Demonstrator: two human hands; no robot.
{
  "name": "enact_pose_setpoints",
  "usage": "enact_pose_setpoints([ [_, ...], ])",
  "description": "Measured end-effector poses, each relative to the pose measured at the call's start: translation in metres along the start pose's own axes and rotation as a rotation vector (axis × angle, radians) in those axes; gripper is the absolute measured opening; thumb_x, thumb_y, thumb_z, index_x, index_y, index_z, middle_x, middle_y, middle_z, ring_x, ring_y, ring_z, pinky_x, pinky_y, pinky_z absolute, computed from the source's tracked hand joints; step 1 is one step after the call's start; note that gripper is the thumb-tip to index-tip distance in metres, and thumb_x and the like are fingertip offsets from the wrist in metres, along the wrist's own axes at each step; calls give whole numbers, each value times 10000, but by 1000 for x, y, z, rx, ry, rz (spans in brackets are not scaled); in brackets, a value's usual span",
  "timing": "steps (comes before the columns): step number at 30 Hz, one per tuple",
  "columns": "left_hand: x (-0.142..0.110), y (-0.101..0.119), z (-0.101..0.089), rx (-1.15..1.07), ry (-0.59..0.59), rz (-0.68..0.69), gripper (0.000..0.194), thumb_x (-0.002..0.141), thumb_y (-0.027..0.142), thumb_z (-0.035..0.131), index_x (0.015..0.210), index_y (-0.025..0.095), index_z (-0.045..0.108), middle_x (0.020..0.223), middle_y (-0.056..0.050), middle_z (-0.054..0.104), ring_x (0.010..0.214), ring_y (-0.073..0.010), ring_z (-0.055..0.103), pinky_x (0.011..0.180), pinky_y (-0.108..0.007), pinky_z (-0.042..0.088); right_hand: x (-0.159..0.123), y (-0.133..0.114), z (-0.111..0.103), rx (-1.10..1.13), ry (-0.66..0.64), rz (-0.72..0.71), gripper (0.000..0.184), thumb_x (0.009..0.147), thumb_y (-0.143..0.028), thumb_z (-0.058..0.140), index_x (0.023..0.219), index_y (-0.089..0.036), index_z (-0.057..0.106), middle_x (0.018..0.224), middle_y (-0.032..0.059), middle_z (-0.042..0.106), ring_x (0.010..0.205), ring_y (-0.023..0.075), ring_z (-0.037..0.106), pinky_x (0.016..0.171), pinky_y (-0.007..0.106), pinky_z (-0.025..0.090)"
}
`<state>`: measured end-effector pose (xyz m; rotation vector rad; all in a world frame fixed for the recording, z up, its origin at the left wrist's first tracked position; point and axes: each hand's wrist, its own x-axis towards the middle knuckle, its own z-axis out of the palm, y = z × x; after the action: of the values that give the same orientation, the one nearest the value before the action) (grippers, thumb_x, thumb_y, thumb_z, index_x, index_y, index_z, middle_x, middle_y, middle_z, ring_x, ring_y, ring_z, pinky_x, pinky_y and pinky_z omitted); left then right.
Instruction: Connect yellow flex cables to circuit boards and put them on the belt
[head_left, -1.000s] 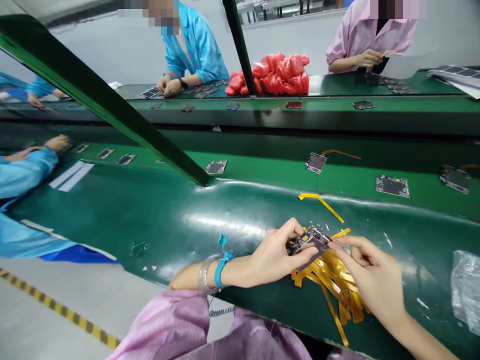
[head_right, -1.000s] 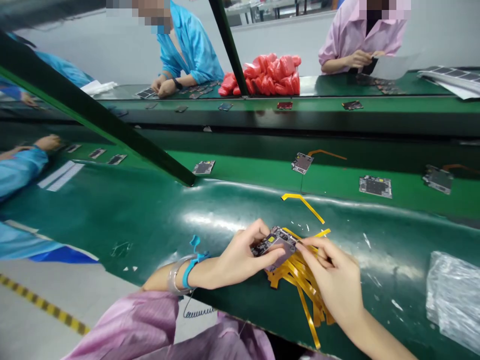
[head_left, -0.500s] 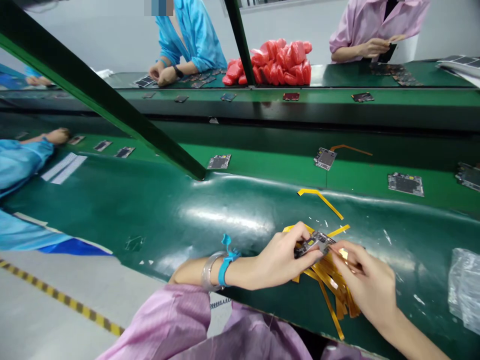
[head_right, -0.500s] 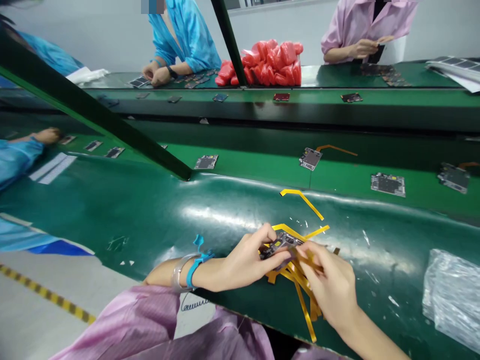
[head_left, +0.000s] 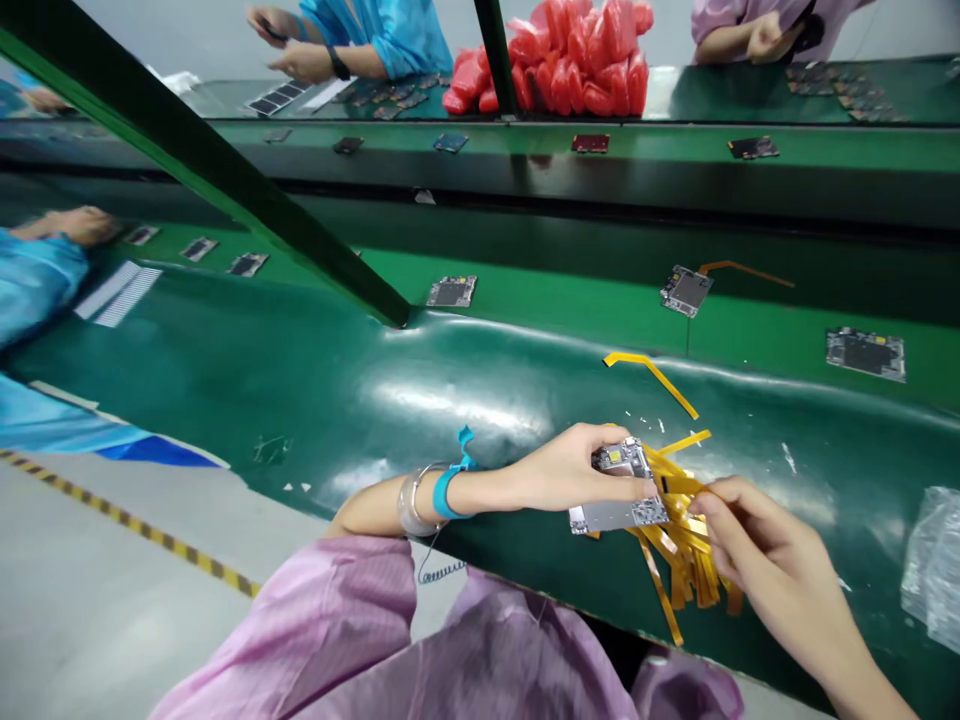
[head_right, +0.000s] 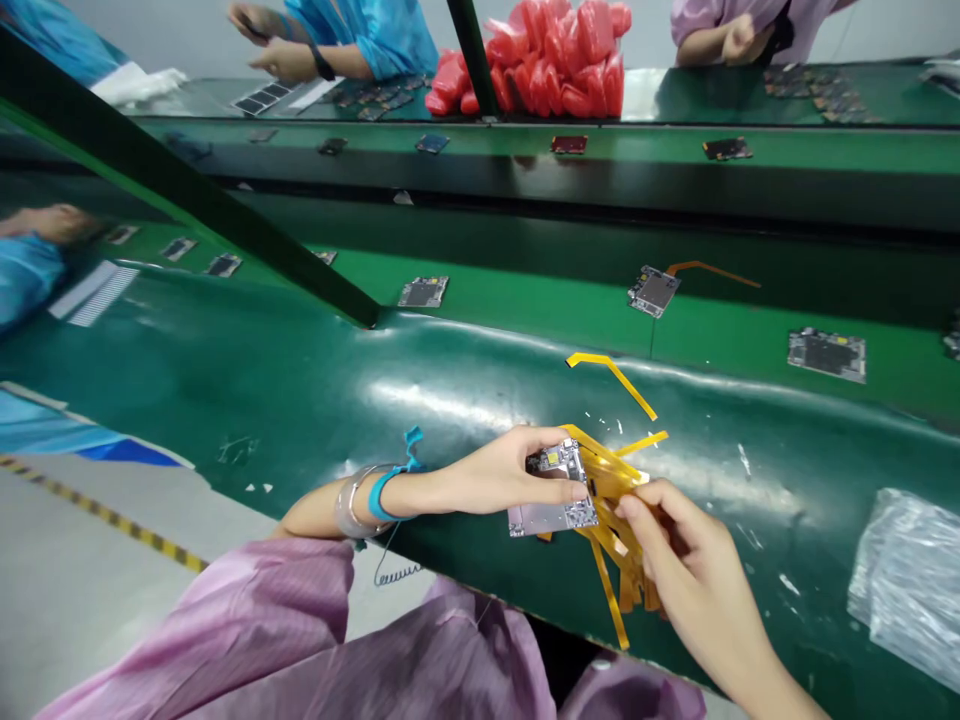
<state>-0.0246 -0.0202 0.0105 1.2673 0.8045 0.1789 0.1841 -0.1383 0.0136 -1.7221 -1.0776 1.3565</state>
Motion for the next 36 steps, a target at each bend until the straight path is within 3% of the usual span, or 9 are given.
enact_pose_setpoints([
  [4, -3, 3, 1, 37, 7, 48, 263, 850, 382, 742, 968, 155, 678, 836, 3, 649, 688, -107, 555, 599, -228, 445, 0, -2, 5, -16, 105, -48, 378, 879, -566, 692, 726, -221, 703, 577, -23, 463, 487, 124, 353, 413, 244, 312],
  [14, -6, 3, 1, 71, 17, 98, 193, 852, 345, 740, 905, 167, 685, 904, -8, 686, 776, -127, 589, 669, -243, 474, -4, -1, 9, -16, 123, -12, 341, 861, -530, 703, 706, -228, 736, 565, -18, 486, 475, 122, 369, 416, 248, 323],
  [22, -7, 1, 2, 50, 22, 87, 193, 860, 346, 737, 941, 176, 692, 932, -12, 707, 798, -130, 605, 689, -241, 487, -3, 3, 6, -82, 94, -47, 344, 886, -522, 680, 708, -231, 733, 572, -16, 535, 469, 125, 406, 429, 252, 329],
  [29, -6, 1, 1, 78, 3, 95, 195, 862, 320, 740, 967, 159, 709, 953, -20, 711, 820, -131, 619, 701, -238, 490, -1, 5, 0, -139, -54, -52, 383, 920, -544, 641, 746, -218, 743, 597, -7, 535, 500, 134, 419, 443, 252, 356],
  [36, -3, -3, 1, 76, -6, 80, 257, 866, 336, 736, 1036, 146, 701, 985, -25, 708, 812, -121, 610, 724, -233, 491, -2, -10, 8, -74, 16, 11, 362, 901, -505, 654, 688, -214, 692, 551, -41, 437, 488, 118, 374, 456, 241, 351],
])
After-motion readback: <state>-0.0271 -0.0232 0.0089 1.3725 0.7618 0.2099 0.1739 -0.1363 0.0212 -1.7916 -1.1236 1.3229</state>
